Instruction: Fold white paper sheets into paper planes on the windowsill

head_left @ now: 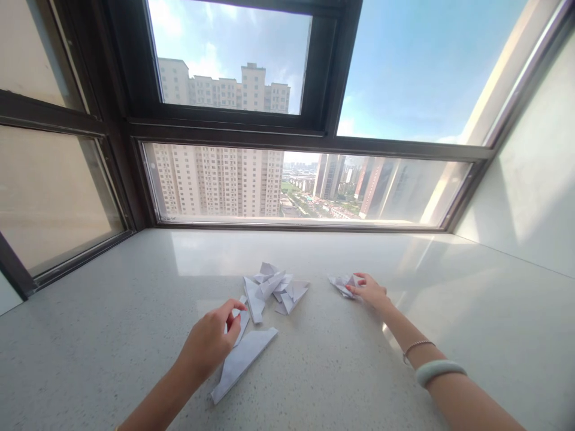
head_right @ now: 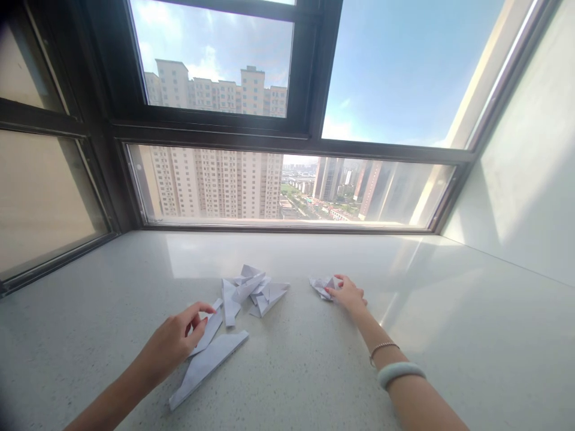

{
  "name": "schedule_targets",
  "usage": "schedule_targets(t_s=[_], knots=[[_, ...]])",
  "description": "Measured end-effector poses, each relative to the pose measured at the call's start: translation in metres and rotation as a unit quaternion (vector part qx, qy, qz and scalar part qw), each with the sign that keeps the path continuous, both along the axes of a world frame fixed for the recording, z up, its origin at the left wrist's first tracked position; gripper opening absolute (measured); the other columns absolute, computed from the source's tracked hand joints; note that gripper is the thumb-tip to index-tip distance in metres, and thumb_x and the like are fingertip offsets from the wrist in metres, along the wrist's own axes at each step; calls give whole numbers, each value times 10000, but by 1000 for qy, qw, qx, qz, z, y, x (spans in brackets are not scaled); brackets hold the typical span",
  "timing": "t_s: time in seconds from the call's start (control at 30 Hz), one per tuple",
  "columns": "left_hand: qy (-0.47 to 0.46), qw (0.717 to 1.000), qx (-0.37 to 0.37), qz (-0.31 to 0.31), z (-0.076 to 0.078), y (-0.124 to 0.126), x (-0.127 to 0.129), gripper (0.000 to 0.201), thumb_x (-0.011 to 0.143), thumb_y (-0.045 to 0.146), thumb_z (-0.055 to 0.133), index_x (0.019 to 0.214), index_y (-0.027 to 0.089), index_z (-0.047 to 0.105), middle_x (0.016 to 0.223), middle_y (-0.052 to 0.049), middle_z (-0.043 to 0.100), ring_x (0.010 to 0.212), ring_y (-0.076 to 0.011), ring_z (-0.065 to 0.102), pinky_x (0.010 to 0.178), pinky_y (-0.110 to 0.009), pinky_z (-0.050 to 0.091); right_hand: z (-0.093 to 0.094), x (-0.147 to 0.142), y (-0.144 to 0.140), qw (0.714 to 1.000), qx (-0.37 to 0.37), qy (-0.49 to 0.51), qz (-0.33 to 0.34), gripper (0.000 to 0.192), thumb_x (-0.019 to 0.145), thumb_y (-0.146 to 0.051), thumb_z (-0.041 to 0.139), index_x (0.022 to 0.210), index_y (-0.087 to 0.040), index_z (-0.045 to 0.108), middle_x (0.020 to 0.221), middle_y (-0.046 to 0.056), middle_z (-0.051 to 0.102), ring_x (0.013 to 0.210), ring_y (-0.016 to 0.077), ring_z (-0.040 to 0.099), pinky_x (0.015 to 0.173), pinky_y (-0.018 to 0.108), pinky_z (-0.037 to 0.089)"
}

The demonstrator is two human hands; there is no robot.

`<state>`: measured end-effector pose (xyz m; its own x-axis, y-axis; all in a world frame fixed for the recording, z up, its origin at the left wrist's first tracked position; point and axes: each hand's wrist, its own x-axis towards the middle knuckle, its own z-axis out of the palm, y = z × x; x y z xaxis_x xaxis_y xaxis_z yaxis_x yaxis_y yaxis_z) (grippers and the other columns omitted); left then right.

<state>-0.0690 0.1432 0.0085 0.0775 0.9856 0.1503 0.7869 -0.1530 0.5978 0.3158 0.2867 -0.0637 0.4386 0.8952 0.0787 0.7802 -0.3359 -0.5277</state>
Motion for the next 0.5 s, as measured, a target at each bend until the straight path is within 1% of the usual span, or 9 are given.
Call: schedule_targets(t_s=[0.07,0.17,0.23,0.4,0.5], knots=[[1,1000,2,3,-3,0,1,311,762,301,370,983,211,568,592,25,525,507,-124,469,499,-209,307,0,2,1,1000,5,6,0,544,636,-448,587,1122,-223,493,1030,76,618,1013,279,522,832,416,358],[-17,1000,1,3,-6,2,-2,357,775,293,357,1094,214,496,596,34,510,520,-127,478,512,-207,311,0,3,1,1000,13,16,-1,542,639,-469,577,1109,-209,507,996,80,634,997,279,537,824,410,372],[-19,1000,2,5,-7,4,-4,367,781,284,345,1120,211,466,591,38,499,522,-129,478,519,-210,314,0,4,1,1000,20,22,-1,542,639,-483,570,1098,-201,516,983,83,639,989,280,543,823,411,378],[-2,999,25,21,-7,6,-6,343,779,268,330,1074,195,488,592,36,487,523,-131,477,541,-221,333,0,4,2,999,40,28,-5,515,630,-488,574,1050,-192,548,928,81,659,948,275,568,820,416,390],[9,999,34,31,-7,9,-8,317,772,278,325,996,185,529,614,20,501,529,-139,482,550,-236,351,1,3,1,998,64,26,-7,474,629,-473,578,1002,-181,577,851,70,673,860,252,604,788,396,415]])
